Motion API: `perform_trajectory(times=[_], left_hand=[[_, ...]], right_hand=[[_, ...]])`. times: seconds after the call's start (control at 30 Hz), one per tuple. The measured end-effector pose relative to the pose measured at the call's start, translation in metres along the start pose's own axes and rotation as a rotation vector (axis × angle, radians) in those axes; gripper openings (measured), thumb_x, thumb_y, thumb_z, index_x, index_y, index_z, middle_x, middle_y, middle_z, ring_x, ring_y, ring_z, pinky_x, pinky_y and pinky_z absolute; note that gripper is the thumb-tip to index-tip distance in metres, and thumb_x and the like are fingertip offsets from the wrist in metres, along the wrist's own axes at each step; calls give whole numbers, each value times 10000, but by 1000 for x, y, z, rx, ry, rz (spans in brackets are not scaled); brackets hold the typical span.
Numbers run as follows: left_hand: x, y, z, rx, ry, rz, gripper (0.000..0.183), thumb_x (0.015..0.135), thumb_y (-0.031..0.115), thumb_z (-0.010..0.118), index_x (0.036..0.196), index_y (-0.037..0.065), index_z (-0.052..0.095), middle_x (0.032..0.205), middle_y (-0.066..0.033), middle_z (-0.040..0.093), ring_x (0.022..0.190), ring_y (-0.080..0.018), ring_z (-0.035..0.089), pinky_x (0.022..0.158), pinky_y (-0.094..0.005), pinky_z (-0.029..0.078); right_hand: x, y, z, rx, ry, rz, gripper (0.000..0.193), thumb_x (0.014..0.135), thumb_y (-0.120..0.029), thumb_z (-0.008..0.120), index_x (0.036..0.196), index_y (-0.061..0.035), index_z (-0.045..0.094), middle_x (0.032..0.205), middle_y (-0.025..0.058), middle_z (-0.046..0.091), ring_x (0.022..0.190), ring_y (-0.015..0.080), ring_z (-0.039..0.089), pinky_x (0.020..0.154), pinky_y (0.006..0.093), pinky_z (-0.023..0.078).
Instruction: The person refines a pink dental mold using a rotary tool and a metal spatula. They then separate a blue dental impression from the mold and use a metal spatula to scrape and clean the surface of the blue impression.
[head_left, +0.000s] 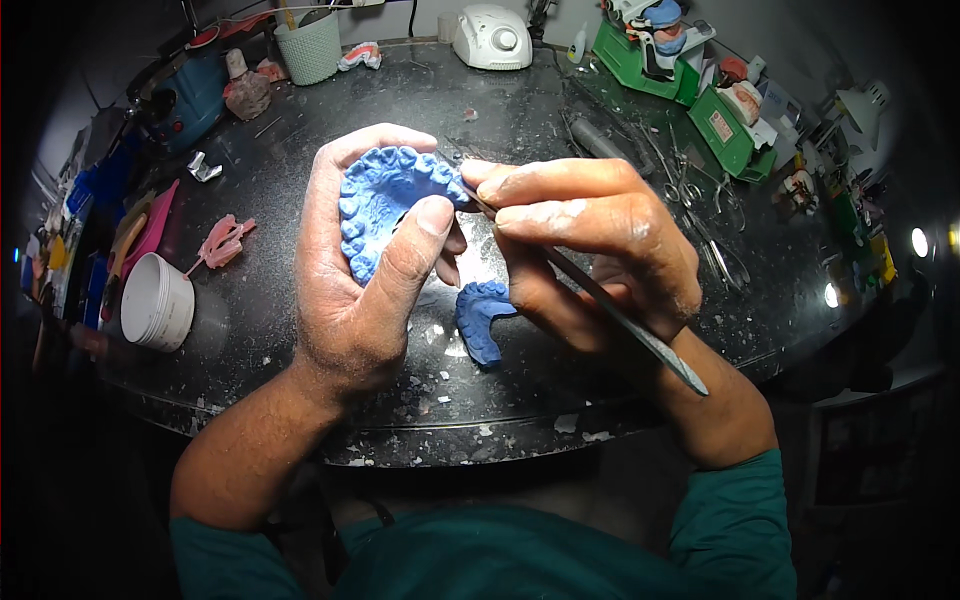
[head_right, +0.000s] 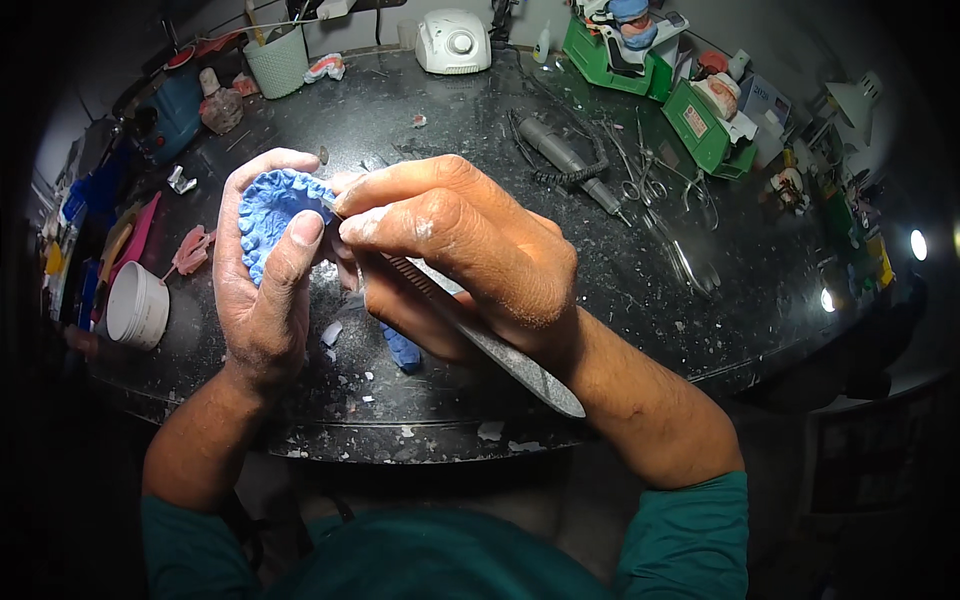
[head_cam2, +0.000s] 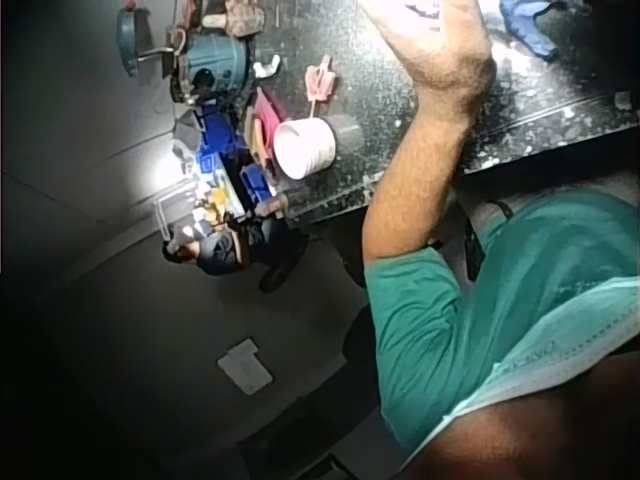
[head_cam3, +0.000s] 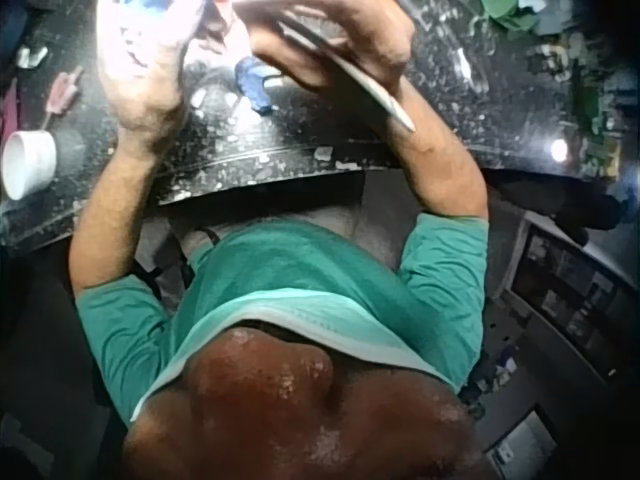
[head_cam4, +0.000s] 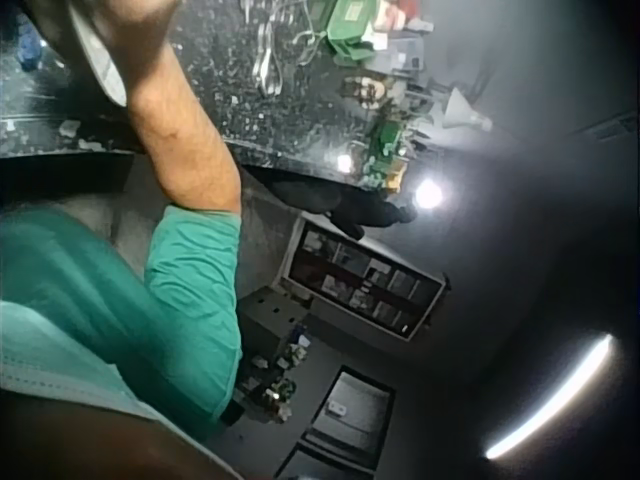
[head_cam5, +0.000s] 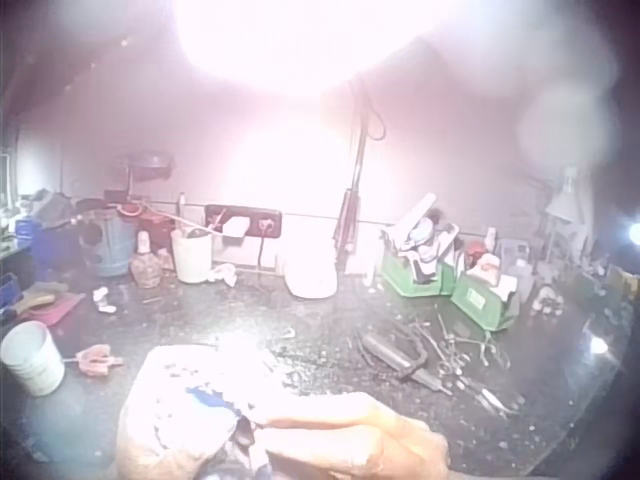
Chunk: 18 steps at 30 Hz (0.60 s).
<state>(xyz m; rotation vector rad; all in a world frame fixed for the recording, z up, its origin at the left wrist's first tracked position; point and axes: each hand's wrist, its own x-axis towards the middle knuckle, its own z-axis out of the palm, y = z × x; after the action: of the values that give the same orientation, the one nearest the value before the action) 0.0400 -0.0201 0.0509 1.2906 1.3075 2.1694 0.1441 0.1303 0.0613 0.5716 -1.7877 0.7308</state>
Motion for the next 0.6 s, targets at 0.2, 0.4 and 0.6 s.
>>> perform_trajectory(times=[0.2,0.4,0.6], left_hand=[[1,5,-11,84,-83,14,265,962,89,636,1197,10,544,1003,-51,626,844,-67,603,746,-214,507],[3,8,-10,267,-87,94,408,801,12,774,1154,24,570,1026,-32,630,901,-64,610,803,-221,502],[3,8,-12,345,-101,94,415,797,4,757,1164,14,563,1063,-47,612,915,-73,609,822,-227,504]], right_hand=[[1,-8,-6,393,-18,391,212,852,146,589,1025,25,570,1048,214,658,952,268,721,863,364,613],[2,-10,-10,481,-3,523,136,863,52,650,987,21,602,980,175,686,912,205,708,836,340,596],[2,-12,-9,485,21,575,129,858,46,669,977,27,622,979,163,698,899,170,700,851,321,580]])
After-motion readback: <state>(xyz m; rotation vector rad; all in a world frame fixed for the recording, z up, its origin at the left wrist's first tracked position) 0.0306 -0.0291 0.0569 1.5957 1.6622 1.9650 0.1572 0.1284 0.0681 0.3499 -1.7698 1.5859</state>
